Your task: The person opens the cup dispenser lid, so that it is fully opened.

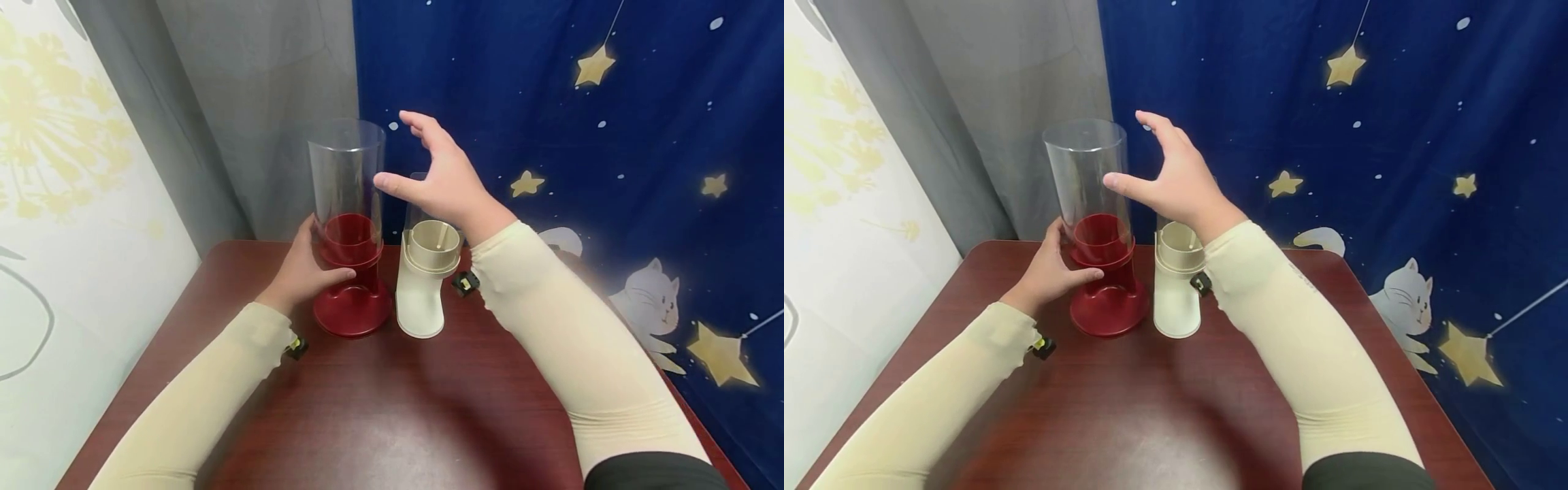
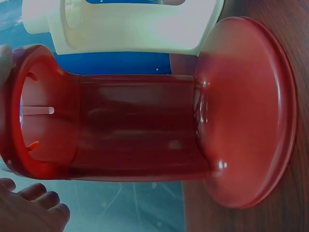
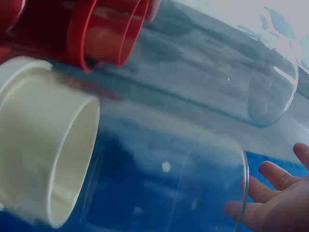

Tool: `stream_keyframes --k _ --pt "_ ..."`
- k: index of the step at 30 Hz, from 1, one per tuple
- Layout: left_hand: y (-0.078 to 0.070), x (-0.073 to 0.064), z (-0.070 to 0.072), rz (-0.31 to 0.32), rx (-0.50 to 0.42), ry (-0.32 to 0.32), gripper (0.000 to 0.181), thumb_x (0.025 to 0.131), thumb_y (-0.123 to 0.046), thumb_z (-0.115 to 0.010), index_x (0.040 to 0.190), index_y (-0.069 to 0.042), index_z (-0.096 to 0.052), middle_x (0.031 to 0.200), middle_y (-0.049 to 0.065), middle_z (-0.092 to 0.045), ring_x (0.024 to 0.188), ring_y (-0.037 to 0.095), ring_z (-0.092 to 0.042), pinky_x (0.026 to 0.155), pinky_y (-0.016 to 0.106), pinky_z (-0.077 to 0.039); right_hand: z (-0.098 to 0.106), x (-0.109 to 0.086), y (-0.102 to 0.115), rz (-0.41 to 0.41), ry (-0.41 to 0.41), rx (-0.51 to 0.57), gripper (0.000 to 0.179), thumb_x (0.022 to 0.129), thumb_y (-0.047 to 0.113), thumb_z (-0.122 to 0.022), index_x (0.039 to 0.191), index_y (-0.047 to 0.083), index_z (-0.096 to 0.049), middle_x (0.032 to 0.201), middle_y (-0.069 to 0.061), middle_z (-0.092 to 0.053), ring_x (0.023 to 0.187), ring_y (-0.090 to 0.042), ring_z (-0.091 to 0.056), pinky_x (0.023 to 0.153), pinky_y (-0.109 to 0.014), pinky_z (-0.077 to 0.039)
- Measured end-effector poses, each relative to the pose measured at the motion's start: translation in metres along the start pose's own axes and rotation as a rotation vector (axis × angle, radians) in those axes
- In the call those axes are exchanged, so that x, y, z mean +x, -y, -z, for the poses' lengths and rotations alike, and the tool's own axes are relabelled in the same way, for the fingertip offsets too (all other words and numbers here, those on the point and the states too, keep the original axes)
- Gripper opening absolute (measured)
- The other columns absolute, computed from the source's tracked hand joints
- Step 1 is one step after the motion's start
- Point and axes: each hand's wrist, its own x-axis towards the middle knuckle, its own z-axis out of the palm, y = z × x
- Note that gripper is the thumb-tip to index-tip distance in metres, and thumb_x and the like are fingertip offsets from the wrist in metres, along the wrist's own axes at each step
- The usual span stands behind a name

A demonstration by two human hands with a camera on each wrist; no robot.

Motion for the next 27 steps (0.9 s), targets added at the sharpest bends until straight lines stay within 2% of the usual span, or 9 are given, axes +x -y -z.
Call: stream_keyframes --k 3,9,15,21,27 --pt "0.000 0.001 -0.003 0.008 -0.036 0.003 0.121 0.074 -0.038 -0.097 0.165 -0.023 -0.019 0.159 0.006 -0.042 0.145 0.028 -0.045 0.104 0.056 -0.055 -0.009 0.007 0.004 0.002 0.009 0.023 0.096 0.085 0.058 -0.081 0.164 0.037 -0.032 0.170 0.010 -0.032 0.156 -0.013 -0.032 0.125 -0.048 -0.034" --pt "-0.002 0.002 -0.008 -0.032 -0.100 -0.008 0.117 0.074 -0.031 -0.098 0.163 -0.026 -0.023 0.155 0.003 -0.046 0.142 0.025 -0.048 0.106 0.055 -0.055 -0.023 0.017 0.012 -0.027 0.013 0.054 0.104 0.082 0.061 -0.083 0.166 0.039 -0.026 0.171 0.010 -0.028 0.156 -0.012 -0.031 0.124 -0.050 -0.036" --pt "-0.001 0.003 -0.013 -0.014 -0.127 -0.024 0.125 0.074 -0.033 -0.098 0.166 -0.032 -0.013 0.162 0.003 -0.040 0.148 0.026 -0.042 0.109 0.057 -0.052 -0.033 0.027 0.020 -0.073 0.012 0.087 0.114 0.077 0.061 -0.087 0.166 0.040 -0.019 0.172 0.008 -0.024 0.156 -0.014 -0.031 0.124 -0.046 -0.037" --pt "0.000 0.003 -0.017 -0.015 -0.170 -0.039 0.130 0.074 -0.025 -0.098 0.166 -0.032 -0.007 0.164 0.005 -0.038 0.151 0.026 -0.040 0.115 0.057 -0.047 -0.045 0.033 0.021 -0.079 -0.003 0.187 0.118 0.076 0.054 -0.090 0.167 0.036 -0.018 0.170 0.005 -0.028 0.148 -0.016 -0.042 0.118 -0.038 -0.044" --pt "-0.017 -0.003 -0.018 0.007 -0.234 -0.027 0.127 0.076 -0.014 -0.095 0.165 -0.027 -0.007 0.163 0.008 -0.039 0.150 0.028 -0.040 0.114 0.057 -0.047 -0.059 0.033 0.019 -0.129 0.004 0.309 0.120 0.078 0.051 -0.091 0.166 0.040 -0.011 0.173 0.003 -0.025 0.156 -0.013 -0.032 0.121 -0.042 -0.042"
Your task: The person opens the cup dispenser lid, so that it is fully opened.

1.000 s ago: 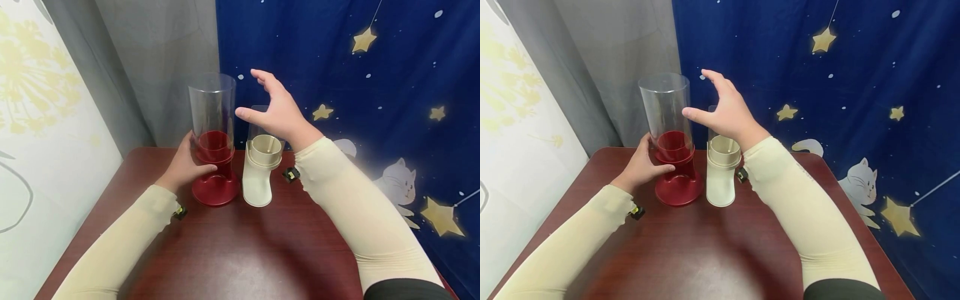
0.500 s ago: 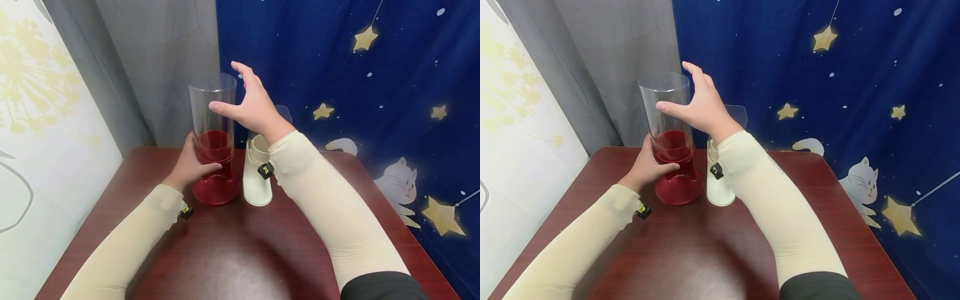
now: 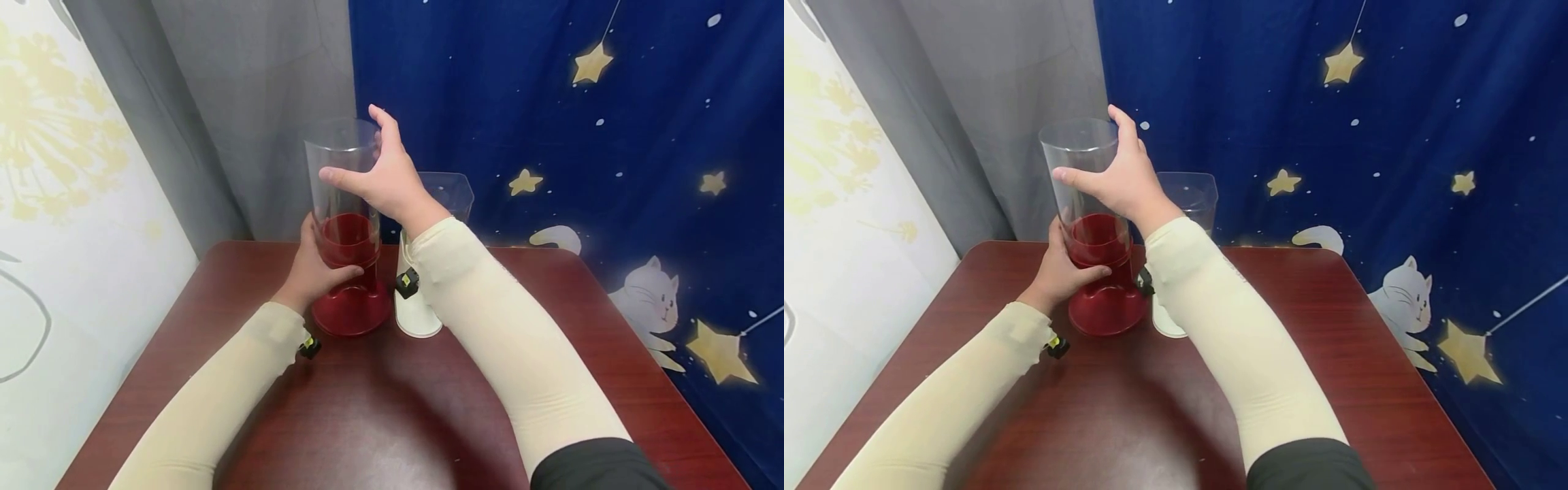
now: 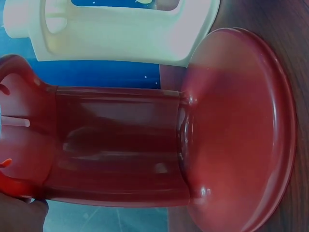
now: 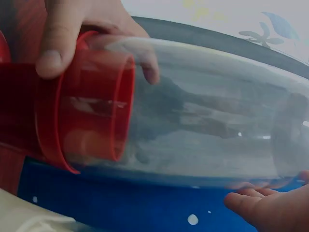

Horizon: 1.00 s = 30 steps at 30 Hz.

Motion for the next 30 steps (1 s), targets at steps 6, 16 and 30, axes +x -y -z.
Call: stream_keyframes --k 6,16,30 --pt "-0.020 -0.009 0.000 -0.015 0.000 0.013 0.122 0.079 -0.014 -0.092 0.165 -0.023 -0.007 0.160 0.012 -0.042 0.148 0.030 -0.042 0.114 0.057 -0.048 -0.012 0.002 -0.008 0.019 -0.066 0.127 0.120 0.077 0.043 -0.093 0.165 0.041 -0.012 0.172 0.002 -0.027 0.156 -0.015 -0.032 0.122 -0.042 -0.040" --pt "-0.024 -0.009 0.000 -0.036 0.032 0.008 0.120 0.080 -0.014 -0.092 0.166 -0.014 -0.008 0.159 0.016 -0.044 0.145 0.032 -0.045 0.114 0.056 -0.047 -0.023 0.008 -0.021 0.080 -0.157 0.198 0.125 0.073 0.037 -0.097 0.164 0.046 -0.012 0.166 0.003 -0.035 0.149 -0.015 -0.039 0.118 -0.037 -0.045" --pt "-0.003 -0.002 0.004 0.002 0.081 0.007 0.126 0.079 -0.018 -0.093 0.168 -0.020 -0.003 0.163 0.014 -0.039 0.150 0.032 -0.041 0.113 0.059 -0.048 -0.029 0.009 -0.023 0.111 -0.192 0.169 0.102 0.074 0.038 -0.096 0.152 0.031 -0.032 0.155 0.001 -0.048 0.132 -0.015 -0.049 0.106 -0.035 -0.052"
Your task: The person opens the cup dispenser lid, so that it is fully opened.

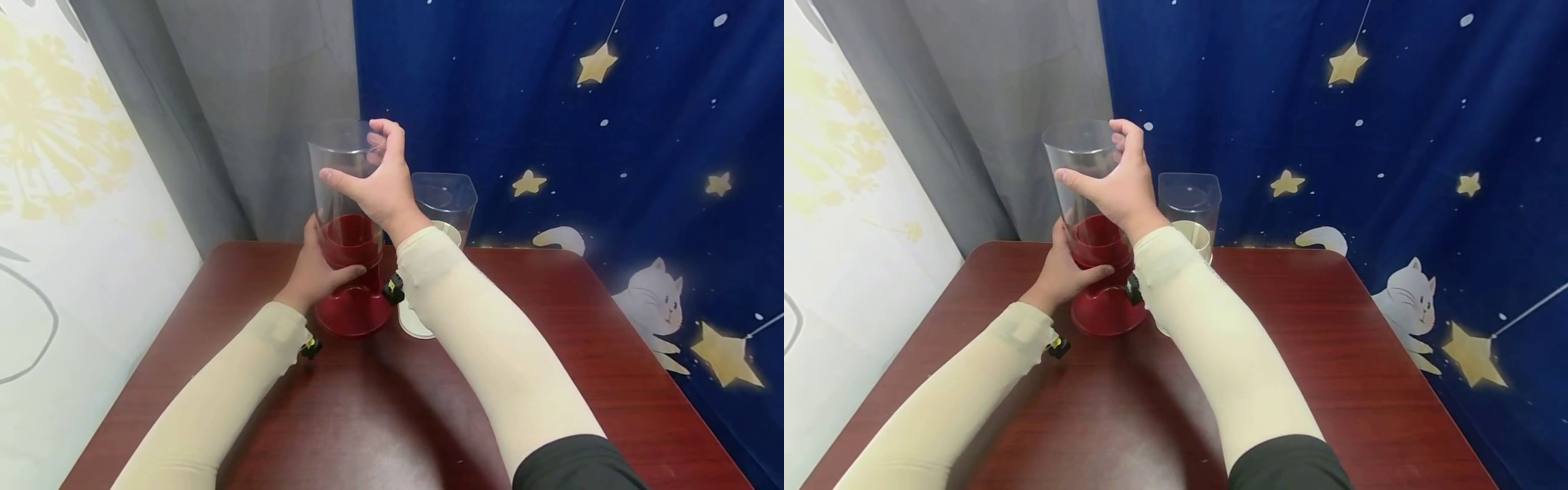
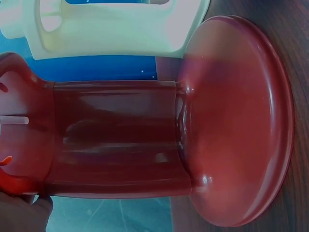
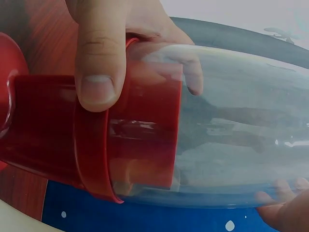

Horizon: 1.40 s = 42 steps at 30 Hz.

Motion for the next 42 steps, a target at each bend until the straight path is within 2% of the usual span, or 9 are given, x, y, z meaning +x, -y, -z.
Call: stream_keyframes --k 3,7,12,21,25,33,38,42 --pt "0.014 0.005 -0.001 -0.004 0.009 -0.007 0.128 0.078 -0.021 -0.094 0.168 -0.026 -0.003 0.163 0.011 -0.040 0.149 0.030 -0.042 0.112 0.059 -0.049 0.000 -0.001 0.000 0.012 0.002 -0.018 0.100 0.074 0.039 -0.096 0.151 0.031 -0.032 0.155 0.003 -0.048 0.132 -0.014 -0.048 0.104 -0.034 -0.053" --pt "0.020 0.007 -0.001 -0.020 0.006 -0.015 0.128 0.077 -0.026 -0.095 0.167 -0.031 -0.004 0.161 0.007 -0.043 0.147 0.027 -0.044 0.111 0.058 -0.050 0.000 -0.001 0.001 0.020 0.000 -0.030 0.099 0.074 0.039 -0.095 0.150 0.031 -0.033 0.155 0.004 -0.048 0.132 -0.013 -0.049 0.102 -0.034 -0.054" --pt "0.022 0.006 -0.002 -0.021 0.009 -0.017 0.127 0.078 -0.030 -0.095 0.167 -0.033 -0.005 0.160 0.006 -0.043 0.147 0.027 -0.045 0.111 0.058 -0.050 0.000 0.001 0.000 0.015 -0.009 -0.015 0.098 0.074 0.039 -0.095 0.149 0.030 -0.033 0.154 0.005 -0.049 0.131 -0.012 -0.049 0.102 -0.033 -0.053" --pt "0.023 0.005 -0.002 -0.046 0.034 -0.018 0.127 0.078 -0.032 -0.095 0.168 -0.029 -0.005 0.163 0.007 -0.041 0.148 0.027 -0.043 0.112 0.057 -0.049 0.003 0.005 0.001 0.029 -0.034 0.013 0.095 0.075 0.038 -0.094 0.148 0.028 -0.035 0.154 0.004 -0.051 0.134 -0.016 -0.049 0.105 -0.030 -0.051" --pt "0.022 0.005 0.000 -0.044 0.038 -0.018 0.127 0.078 -0.032 -0.095 0.168 -0.028 -0.006 0.163 0.008 -0.041 0.148 0.028 -0.043 0.112 0.057 -0.049 0.002 0.006 0.000 0.048 -0.024 0.014 0.097 0.076 0.038 -0.094 0.152 0.028 -0.034 0.155 0.002 -0.050 0.137 -0.019 -0.049 0.107 -0.030 -0.049" --pt "0.021 0.006 0.001 -0.043 0.037 -0.013 0.127 0.078 -0.032 -0.095 0.168 -0.028 -0.005 0.163 0.008 -0.041 0.148 0.028 -0.044 0.113 0.057 -0.048 0.001 0.008 -0.006 0.048 -0.004 0.051 0.107 0.074 0.033 -0.096 0.157 0.032 -0.028 0.159 -0.001 -0.046 0.140 -0.015 -0.050 0.112 -0.029 -0.049" --pt "0.022 0.007 0.000 -0.051 0.033 -0.010 0.128 0.078 -0.031 -0.095 0.168 -0.027 -0.004 0.163 0.009 -0.041 0.148 0.028 -0.044 0.114 0.057 -0.047 0.000 0.009 -0.008 0.048 0.001 0.103 0.107 0.075 0.030 -0.096 0.157 0.035 -0.028 0.157 -0.003 -0.048 0.135 -0.017 -0.056 0.105 -0.031 -0.055" --pt "0.021 0.007 0.000 -0.053 0.038 -0.007 0.129 0.078 -0.031 -0.095 0.168 -0.027 -0.003 0.163 0.010 -0.041 0.148 0.028 -0.044 0.114 0.057 -0.047 -0.001 0.009 -0.008 0.069 -0.015 0.086 0.101 0.074 0.031 -0.096 0.153 0.030 -0.032 0.152 -0.003 -0.052 0.130 -0.017 -0.058 0.102 -0.029 -0.056"
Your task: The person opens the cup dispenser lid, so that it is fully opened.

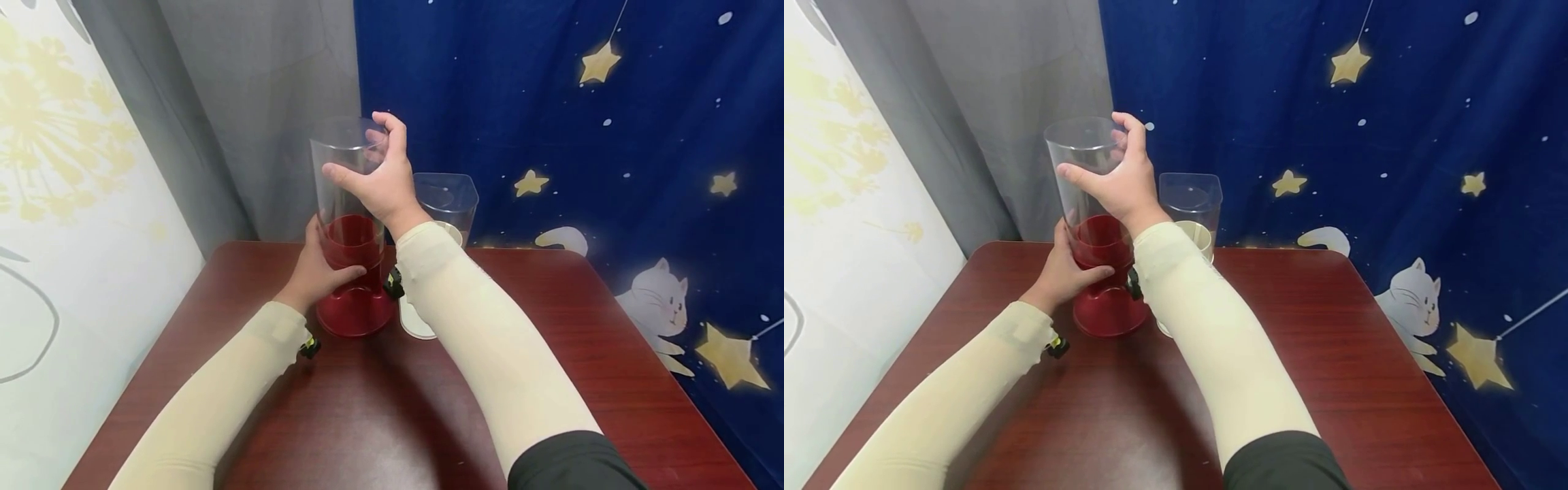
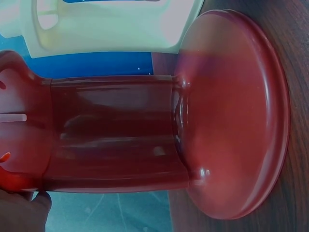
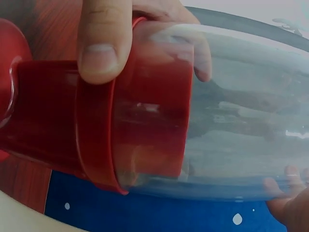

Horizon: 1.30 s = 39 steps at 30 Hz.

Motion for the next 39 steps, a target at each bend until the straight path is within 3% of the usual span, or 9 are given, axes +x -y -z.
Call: stream_keyframes --k 7,18,24,31,39 --pt "0.000 0.000 0.000 -0.001 -0.009 0.001 0.129 0.078 -0.031 -0.095 0.168 -0.029 -0.003 0.162 0.009 -0.042 0.148 0.027 -0.044 0.115 0.057 -0.047 -0.001 0.000 0.003 0.005 -0.011 -0.032 0.097 0.074 0.034 -0.095 0.150 0.028 -0.034 0.151 -0.002 -0.054 0.128 -0.015 -0.057 0.103 -0.034 -0.056" --pt "0.003 0.004 -0.001 0.022 -0.036 0.016 0.132 0.077 -0.021 -0.096 0.168 -0.029 0.000 0.165 0.009 -0.039 0.151 0.030 -0.041 0.114 0.058 -0.046 0.001 0.005 0.012 0.014 -0.008 -0.053 0.089 0.076 0.036 -0.093 0.148 0.025 -0.042 0.152 0.000 -0.055 0.128 -0.014 -0.055 0.099 -0.029 -0.055" --pt "0.005 0.006 0.000 0.037 -0.029 0.026 0.133 0.077 -0.025 -0.095 0.168 -0.029 0.001 0.167 0.009 -0.035 0.152 0.029 -0.038 0.116 0.058 -0.044 0.005 0.011 0.021 0.040 -0.024 -0.036 0.086 0.078 0.034 -0.091 0.147 0.021 -0.042 0.152 0.001 -0.054 0.128 -0.014 -0.054 0.100 -0.030 -0.055" --pt "0.002 0.001 0.001 0.013 -0.023 0.020 0.127 0.076 -0.034 -0.096 0.166 -0.037 -0.006 0.163 0.003 -0.041 0.149 0.027 -0.043 0.112 0.059 -0.049 0.010 0.013 0.031 0.078 -0.069 0.034 0.082 0.078 0.029 -0.089 0.144 0.017 -0.042 0.147 -0.004 -0.058 0.128 -0.018 -0.061 0.104 -0.024 -0.052" --pt "0.000 -0.001 -0.003 -0.039 0.024 0.011 0.115 0.078 -0.031 -0.095 0.165 -0.029 -0.020 0.157 0.004 -0.046 0.143 0.026 -0.048 0.110 0.056 -0.051 0.017 0.008 0.042 0.091 -0.050 0.044 0.080 0.079 0.028 -0.087 0.143 0.017 -0.040 0.150 -0.006 -0.055 0.130 -0.019 -0.061 0.106 -0.030 -0.054"
